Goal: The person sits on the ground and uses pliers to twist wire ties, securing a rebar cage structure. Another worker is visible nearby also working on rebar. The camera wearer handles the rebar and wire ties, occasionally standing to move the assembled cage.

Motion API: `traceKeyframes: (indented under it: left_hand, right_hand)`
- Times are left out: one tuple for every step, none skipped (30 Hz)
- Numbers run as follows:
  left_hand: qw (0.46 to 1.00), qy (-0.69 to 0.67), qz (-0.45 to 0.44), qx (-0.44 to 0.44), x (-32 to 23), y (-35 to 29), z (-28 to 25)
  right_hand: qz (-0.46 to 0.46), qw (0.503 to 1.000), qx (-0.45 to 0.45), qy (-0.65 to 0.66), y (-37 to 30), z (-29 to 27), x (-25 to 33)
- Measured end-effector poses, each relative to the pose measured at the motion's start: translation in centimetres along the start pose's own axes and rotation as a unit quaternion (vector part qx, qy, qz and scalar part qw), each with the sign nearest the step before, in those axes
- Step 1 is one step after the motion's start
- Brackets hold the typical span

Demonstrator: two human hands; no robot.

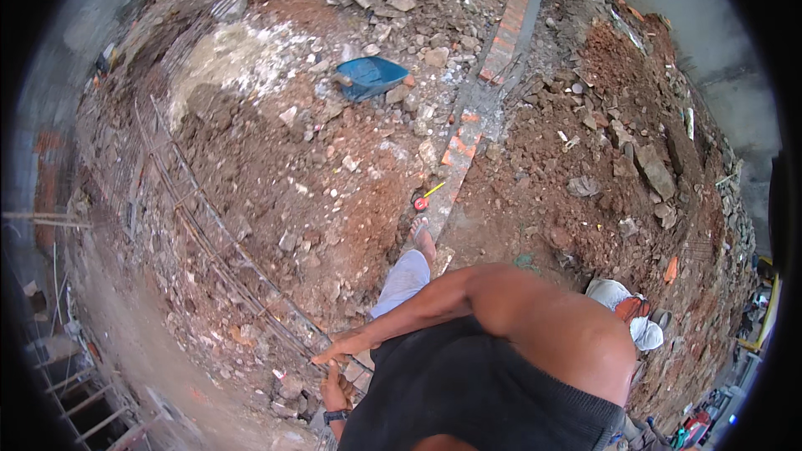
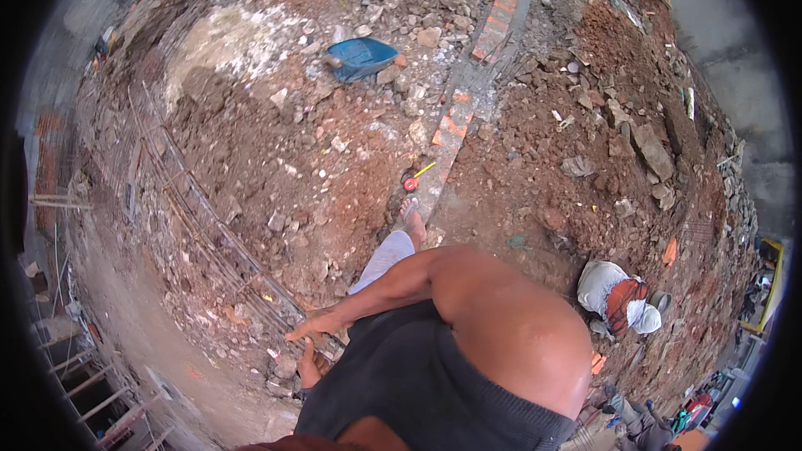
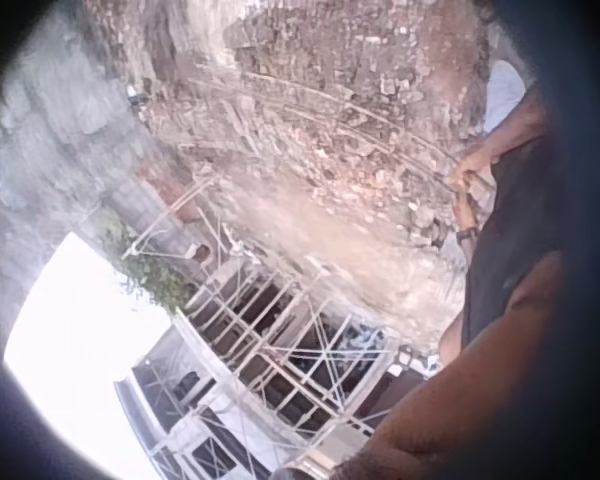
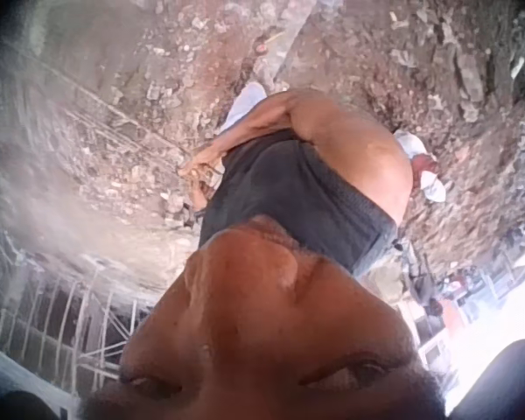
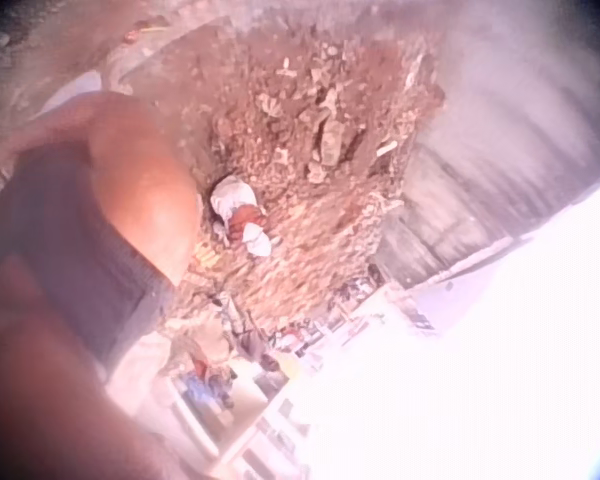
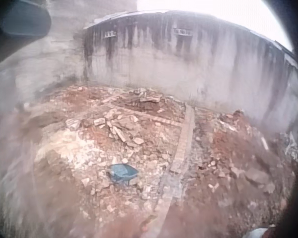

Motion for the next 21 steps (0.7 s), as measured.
traceKeyframes:
  left_hand:
    - [1.000, 0.010, 0.007, -0.008, -1.3, 0.7, 2.5]
    - [1.000, 0.018, -0.002, 0.018, -1.2, 2.0, 3.7]
    - [1.000, 0.020, -0.023, 0.005, -1.5, 2.3, 5.1]
    - [0.999, 0.008, -0.031, 0.005, -1.6, 3.3, 7.1]
    - [0.999, -0.005, -0.039, 0.004, -2.1, 4.3, 8.9]
    - [0.999, 0.003, -0.032, 0.021, -3.3, 4.3, 11.9]
    - [0.999, 0.004, -0.037, 0.023, -3.6, 4.4, 13.5]
    - [0.999, 0.005, -0.043, 0.024, -3.9, 4.6, 15.1]
    - [0.999, 0.000, -0.043, 0.025, -4.7, 5.3, 17.5]
    - [0.999, 0.022, -0.035, 0.013, -6.1, 5.1, 20.3]
    - [0.999, 0.013, -0.038, 0.022, -6.6, 6.0, 22.7]
    - [0.999, 0.008, -0.044, 0.030, -6.8, 6.9, 24.7]
    - [0.998, 0.002, -0.049, 0.037, -6.9, 7.9, 26.6]
    - [0.998, 0.004, -0.052, 0.029, -7.1, 8.6, 28.2]
    - [0.998, 0.000, -0.053, 0.014, -7.1, 9.3, 29.8]
    - [0.998, -0.003, -0.055, -0.002, -7.2, 10.3, 31.8]
    - [0.999, -0.009, -0.052, 0.001, -7.6, 12.1, 34.1]
    - [0.999, -0.013, -0.045, 0.003, -8.8, 13.7, 36.7]
    - [0.999, 0.000, -0.032, 0.009, -10.1, 15.5, 39.7]
    - [0.999, 0.015, -0.030, 0.002, -10.8, 15.5, 42.1]
    - [0.999, 0.038, -0.018, 0.010, -13.6, 15.3, 46.4]
  right_hand:
    - [-0.015, 1.000, -0.002, 0.008, -2.5, -1.5, 1.3]
    - [0.010, 1.000, -0.013, 0.016, -3.6, -3.1, 0.8]
    - [0.000, 0.999, -0.029, 0.031, -6.2, -4.2, 1.7]
    - [0.003, 0.998, -0.053, 0.028, -9.3, -5.3, 2.9]
    - [0.007, 0.997, -0.077, 0.025, -11.8, -6.8, 4.2]
    - [0.029, 0.998, -0.045, 0.028, -11.0, -8.0, 2.1]
    - [0.027, 0.999, -0.028, 0.028, -12.7, -8.5, 2.4]
    - [0.024, 0.999, -0.011, 0.028, -14.4, -9.0, 2.6]
    - [0.026, 0.999, 0.009, 0.020, -16.5, -10.3, 3.2]
    - [0.021, 0.999, -0.022, 0.024, -18.7, -11.6, 3.7]
    - [0.018, 0.998, -0.054, 0.026, -21.0, -13.3, 4.2]
    - [0.020, 0.998, -0.052, 0.021, -22.7, -14.8, 4.2]
    - [0.023, 0.998, -0.049, 0.016, -24.4, -16.2, 4.2]
    - [0.023, 0.999, -0.033, 0.029, -26.1, -17.2, 4.2]
    - [0.023, 0.999, -0.009, 0.038, -28.0, -18.3, 4.4]
    - [0.024, 0.998, 0.015, 0.049, -30.1, -19.5, 4.8]
    - [0.042, 0.998, 0.019, 0.044, -32.4, -21.8, 5.0]
    - [0.057, 0.997, 0.022, 0.036, -35.2, -24.2, 5.8]
    - [0.071, 0.997, 0.026, 0.029, -37.9, -26.3, 6.5]
    - [0.047, 0.997, 0.017, 0.051, -40.7, -26.8, 7.0]
    - [0.042, 0.998, 0.024, 0.046, -43.3, -28.4, 8.4]
Point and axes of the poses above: each hand's wrist, its own y-axis towards the middle knuckle, its own z-axis out of the palm, x = y × z, the point moved 8 cm from there along y, towards the middle knuckle, and after that the axes turned 13 degrees about x, right-handed, at the moved point
